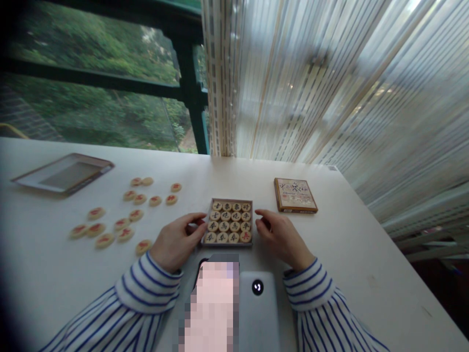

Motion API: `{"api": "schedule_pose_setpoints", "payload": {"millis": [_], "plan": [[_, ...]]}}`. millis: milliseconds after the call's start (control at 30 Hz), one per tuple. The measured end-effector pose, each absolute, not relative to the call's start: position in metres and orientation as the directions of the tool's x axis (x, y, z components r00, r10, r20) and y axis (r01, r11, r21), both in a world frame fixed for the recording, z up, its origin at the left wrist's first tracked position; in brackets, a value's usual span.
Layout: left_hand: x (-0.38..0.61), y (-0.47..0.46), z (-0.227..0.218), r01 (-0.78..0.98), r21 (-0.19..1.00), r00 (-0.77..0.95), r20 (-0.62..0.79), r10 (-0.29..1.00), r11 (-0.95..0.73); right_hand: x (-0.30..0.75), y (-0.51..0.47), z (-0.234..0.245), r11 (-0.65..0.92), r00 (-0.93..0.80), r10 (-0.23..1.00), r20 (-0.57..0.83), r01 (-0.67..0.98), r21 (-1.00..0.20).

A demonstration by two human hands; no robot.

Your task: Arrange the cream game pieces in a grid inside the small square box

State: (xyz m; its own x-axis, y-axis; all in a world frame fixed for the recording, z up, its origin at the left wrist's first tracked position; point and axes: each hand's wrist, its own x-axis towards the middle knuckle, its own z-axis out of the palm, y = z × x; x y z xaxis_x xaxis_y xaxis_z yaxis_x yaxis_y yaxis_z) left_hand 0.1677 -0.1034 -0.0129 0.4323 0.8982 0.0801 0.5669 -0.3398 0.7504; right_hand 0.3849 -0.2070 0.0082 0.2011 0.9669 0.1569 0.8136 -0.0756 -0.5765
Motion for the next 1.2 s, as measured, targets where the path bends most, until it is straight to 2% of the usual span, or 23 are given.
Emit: {"api": "schedule_pose_setpoints", "payload": {"millis": [200, 467, 1200], "plan": [[0.168, -0.104, -0.012, 0.577, 0.742, 0.437, 0.073, 0.896, -0.342, 0.38, -0.205, 0.006, -0.128, 0.215, 0.973, 0.078, 0.795, -0.593], [0.168, -0.103, -0.011, 0.593, 0.726, 0.43, 0.08, 0.899, -0.348, 0.375, -0.204, 0.006, -0.082, 0.174, 0.981, 0.085, 0.769, -0.634], [0.168, -0.104, -0.01, 0.568, 0.749, 0.401, 0.109, 0.909, -0.341, 0.376, -0.203, 0.001, -0.114, 0.244, 0.962, 0.126, 0.771, -0.627]]}}
